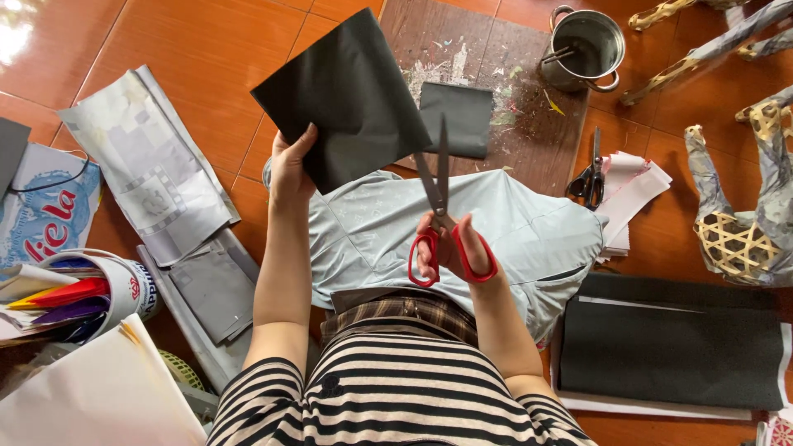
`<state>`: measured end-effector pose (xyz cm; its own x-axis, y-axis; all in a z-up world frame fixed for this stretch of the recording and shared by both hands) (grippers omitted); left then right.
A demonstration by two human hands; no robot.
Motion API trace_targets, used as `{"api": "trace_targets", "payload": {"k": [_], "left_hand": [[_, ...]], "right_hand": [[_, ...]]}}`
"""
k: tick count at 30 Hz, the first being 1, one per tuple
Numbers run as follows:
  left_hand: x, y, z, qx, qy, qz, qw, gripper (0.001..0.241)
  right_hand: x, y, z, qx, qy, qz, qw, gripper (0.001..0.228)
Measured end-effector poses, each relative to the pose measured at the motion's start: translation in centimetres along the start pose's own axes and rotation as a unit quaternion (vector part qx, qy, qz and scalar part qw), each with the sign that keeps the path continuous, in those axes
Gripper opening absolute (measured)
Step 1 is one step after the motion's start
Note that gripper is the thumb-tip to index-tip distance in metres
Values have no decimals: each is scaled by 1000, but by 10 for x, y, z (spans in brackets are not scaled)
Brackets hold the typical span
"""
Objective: Cutting a sheet of black paper into smaller rectangular pieces using scissors.
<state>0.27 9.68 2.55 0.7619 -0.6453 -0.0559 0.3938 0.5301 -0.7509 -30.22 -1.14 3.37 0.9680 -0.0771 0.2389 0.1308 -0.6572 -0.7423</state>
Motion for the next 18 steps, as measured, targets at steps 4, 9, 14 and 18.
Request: {"api": "trace_targets", "payload": {"k": [4, 9, 14, 18], "left_hand": [[-1, 2, 3, 42, -10, -63, 997, 16], [-4, -6, -12, 61, 16, -99, 993, 14], [-4, -16, -29, 33, 50, -112, 992, 17], [5, -9, -30, 37, 33, -111, 993, 18]], "right_hand": [[9, -10, 1, -24, -1, 3, 1000, 84], [20, -33, -12, -30, 48, -18, 998, 86], [12, -31, -9, 32, 82, -27, 996, 85], [0, -1, 8, 33, 85, 44, 995, 79]]}}
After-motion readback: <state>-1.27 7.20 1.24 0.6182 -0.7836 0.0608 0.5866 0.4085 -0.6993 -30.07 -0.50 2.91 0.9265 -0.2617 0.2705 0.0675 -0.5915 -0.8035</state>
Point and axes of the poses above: each hand's wrist, its own x-axis towards the middle knuckle, its own y-axis out of the back of the hand, z = x × y, the point moved 6 cm from there along x, towards the middle knuckle, and after that the axes turned 4 degrees about y, right-handed, at the moved point
